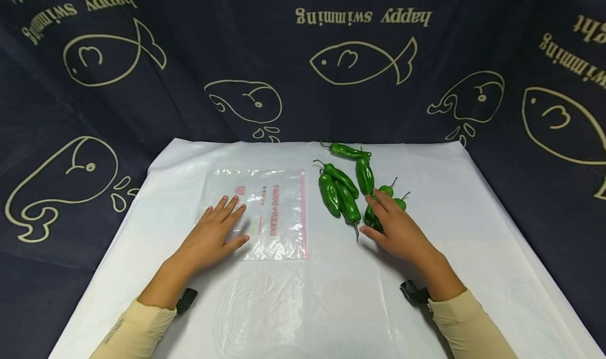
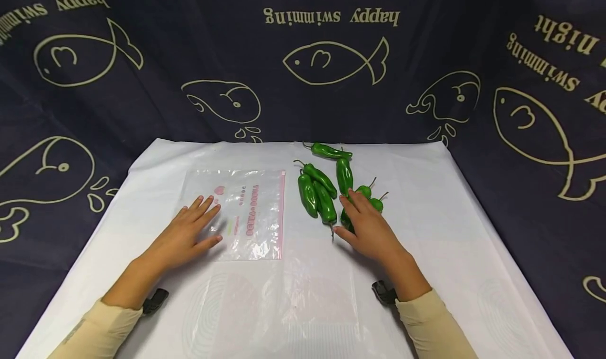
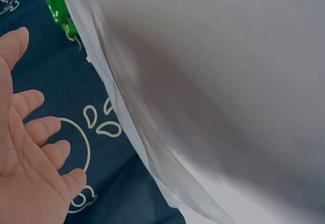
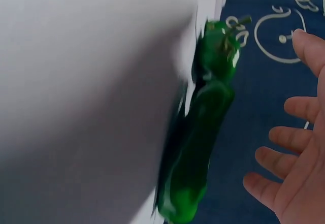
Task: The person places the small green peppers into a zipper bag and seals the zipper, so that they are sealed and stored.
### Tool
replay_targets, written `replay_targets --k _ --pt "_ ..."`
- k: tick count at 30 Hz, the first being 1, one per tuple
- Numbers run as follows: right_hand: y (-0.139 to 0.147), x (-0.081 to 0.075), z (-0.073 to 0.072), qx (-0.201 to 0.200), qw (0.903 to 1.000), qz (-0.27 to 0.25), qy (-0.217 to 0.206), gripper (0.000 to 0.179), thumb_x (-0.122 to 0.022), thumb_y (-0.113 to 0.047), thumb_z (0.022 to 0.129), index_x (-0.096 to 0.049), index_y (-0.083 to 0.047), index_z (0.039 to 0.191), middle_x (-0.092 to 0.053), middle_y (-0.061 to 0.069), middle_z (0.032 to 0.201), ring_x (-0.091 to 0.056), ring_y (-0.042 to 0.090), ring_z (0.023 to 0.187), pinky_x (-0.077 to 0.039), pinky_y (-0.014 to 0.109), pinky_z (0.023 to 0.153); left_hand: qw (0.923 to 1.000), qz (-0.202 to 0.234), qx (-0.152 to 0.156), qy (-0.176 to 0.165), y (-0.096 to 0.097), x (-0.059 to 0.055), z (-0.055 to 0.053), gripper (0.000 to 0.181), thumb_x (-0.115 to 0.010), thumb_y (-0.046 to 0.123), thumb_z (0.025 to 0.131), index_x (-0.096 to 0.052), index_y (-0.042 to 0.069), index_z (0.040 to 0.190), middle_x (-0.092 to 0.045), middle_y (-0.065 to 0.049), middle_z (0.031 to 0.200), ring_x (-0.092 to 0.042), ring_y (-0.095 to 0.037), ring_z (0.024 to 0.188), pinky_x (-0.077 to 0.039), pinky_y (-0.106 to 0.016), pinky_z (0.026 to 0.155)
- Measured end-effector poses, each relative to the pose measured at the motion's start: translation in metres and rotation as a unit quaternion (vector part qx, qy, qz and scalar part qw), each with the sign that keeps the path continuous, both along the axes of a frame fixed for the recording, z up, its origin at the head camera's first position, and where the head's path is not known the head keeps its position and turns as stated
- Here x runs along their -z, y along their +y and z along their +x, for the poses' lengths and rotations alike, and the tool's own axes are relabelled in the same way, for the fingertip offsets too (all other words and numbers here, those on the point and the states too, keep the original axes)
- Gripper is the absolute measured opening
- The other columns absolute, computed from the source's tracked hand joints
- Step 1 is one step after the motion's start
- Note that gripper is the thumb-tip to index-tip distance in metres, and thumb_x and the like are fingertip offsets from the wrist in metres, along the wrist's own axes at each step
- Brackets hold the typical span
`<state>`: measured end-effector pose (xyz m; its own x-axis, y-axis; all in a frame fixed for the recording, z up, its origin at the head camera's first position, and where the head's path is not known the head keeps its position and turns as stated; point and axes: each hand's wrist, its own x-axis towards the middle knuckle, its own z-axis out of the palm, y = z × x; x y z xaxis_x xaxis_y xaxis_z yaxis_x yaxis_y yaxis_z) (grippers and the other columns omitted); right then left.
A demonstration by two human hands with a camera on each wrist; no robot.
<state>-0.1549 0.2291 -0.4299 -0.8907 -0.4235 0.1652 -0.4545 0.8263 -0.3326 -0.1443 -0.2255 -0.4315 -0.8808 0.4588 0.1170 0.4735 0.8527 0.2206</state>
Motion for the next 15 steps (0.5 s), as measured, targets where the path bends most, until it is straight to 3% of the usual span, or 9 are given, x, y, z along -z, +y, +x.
replay_targets --k 9,15 --pt "-0.029 0.002 0.003 -0.05 0.9987 0.003 -0.003 0.08 -0.065 -0.048 0.092 -0.035 -0.006 0.154 -0.025 0.016 0.16 -0.022 0.036 0.146 -0.031 0.056 0.11 0.9995 -0.017 0.022 -0.012 0.011 0.005 -0.008 0.076 -0.057 0.052 0.095 -0.035 0.012 0.155 -0.021 -0.012 0.163 -0.011 -0.035 0.149 -0.016 -0.061 0.114" --pt "-0.044 0.002 0.002 -0.075 0.9972 -0.001 -0.006 0.079 -0.065 -0.047 0.093 -0.036 -0.008 0.154 -0.027 0.015 0.16 -0.025 0.034 0.146 -0.032 0.053 0.111 0.9989 -0.023 0.04 0.006 0.017 0.009 -0.014 0.076 -0.061 0.051 0.093 -0.04 0.01 0.153 -0.024 -0.013 0.162 -0.016 -0.039 0.147 -0.02 -0.064 0.111"
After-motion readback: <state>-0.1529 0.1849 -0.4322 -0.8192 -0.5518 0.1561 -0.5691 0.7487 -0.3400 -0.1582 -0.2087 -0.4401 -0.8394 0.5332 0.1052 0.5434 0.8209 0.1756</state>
